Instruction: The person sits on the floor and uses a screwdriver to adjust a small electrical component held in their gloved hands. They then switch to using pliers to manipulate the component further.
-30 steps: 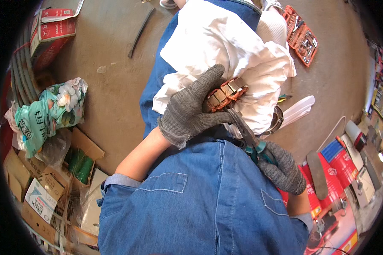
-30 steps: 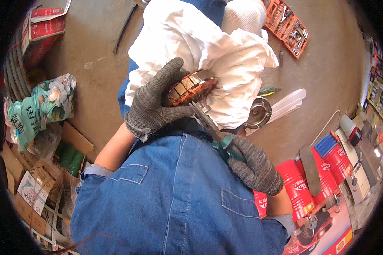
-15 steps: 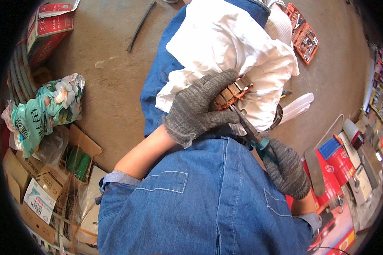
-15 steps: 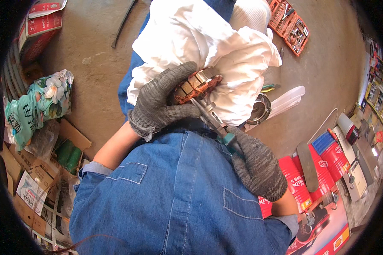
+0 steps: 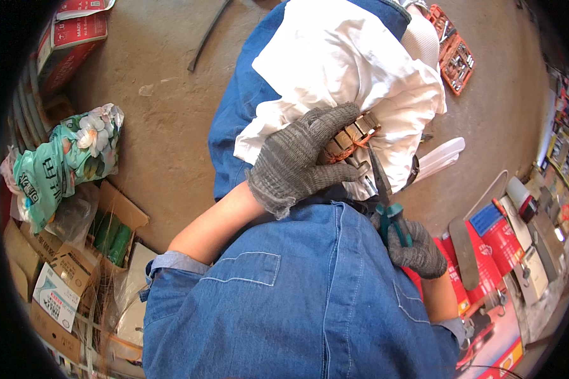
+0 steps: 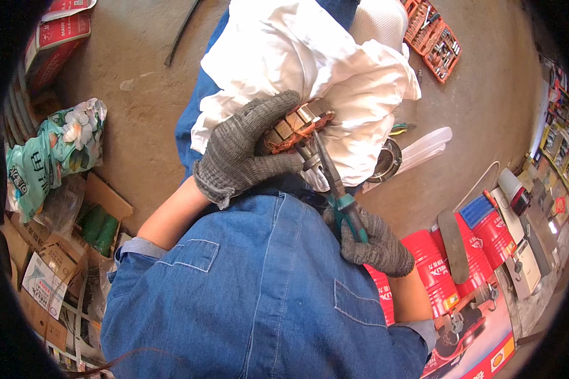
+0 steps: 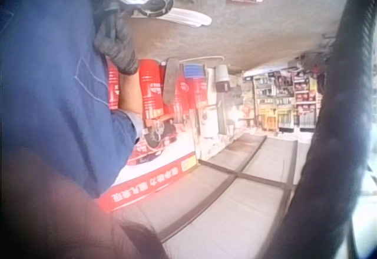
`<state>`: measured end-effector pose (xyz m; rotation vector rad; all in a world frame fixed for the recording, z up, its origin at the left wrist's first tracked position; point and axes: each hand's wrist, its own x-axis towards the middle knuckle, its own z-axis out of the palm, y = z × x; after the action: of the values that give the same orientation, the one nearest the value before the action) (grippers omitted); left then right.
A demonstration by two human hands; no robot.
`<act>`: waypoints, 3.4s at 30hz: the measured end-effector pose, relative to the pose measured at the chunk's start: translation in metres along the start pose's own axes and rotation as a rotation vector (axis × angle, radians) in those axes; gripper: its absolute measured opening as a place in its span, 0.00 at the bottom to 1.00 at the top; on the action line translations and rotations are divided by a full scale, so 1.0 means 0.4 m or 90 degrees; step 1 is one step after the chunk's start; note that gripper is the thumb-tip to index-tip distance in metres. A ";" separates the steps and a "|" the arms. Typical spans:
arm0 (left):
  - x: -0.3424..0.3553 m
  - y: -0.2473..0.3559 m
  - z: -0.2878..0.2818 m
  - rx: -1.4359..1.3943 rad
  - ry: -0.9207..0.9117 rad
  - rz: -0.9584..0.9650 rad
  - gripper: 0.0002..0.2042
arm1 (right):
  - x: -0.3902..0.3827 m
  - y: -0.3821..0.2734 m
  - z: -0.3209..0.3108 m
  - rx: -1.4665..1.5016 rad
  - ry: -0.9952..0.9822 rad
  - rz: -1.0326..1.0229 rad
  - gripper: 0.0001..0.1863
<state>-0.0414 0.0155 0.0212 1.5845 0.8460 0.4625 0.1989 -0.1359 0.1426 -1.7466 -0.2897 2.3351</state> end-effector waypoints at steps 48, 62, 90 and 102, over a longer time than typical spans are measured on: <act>0.005 -0.012 -0.001 0.008 -0.027 -0.026 0.42 | -0.049 -0.116 0.032 -0.153 0.020 -0.004 0.37; 0.015 -0.039 -0.070 -0.131 -0.141 0.037 0.39 | -0.087 -0.233 0.052 -0.290 -0.013 0.056 0.33; -0.021 -0.050 -0.058 -0.164 -0.101 0.051 0.37 | -0.024 -0.591 0.147 -0.503 0.004 0.322 0.14; -0.032 -0.039 -0.023 -0.153 -0.067 0.152 0.26 | -0.027 -0.569 0.144 -0.450 0.027 0.278 0.04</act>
<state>-0.0603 0.0124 0.0099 1.4768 0.5027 0.6212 0.1581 0.0773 0.2325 -2.3638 -0.8983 2.6934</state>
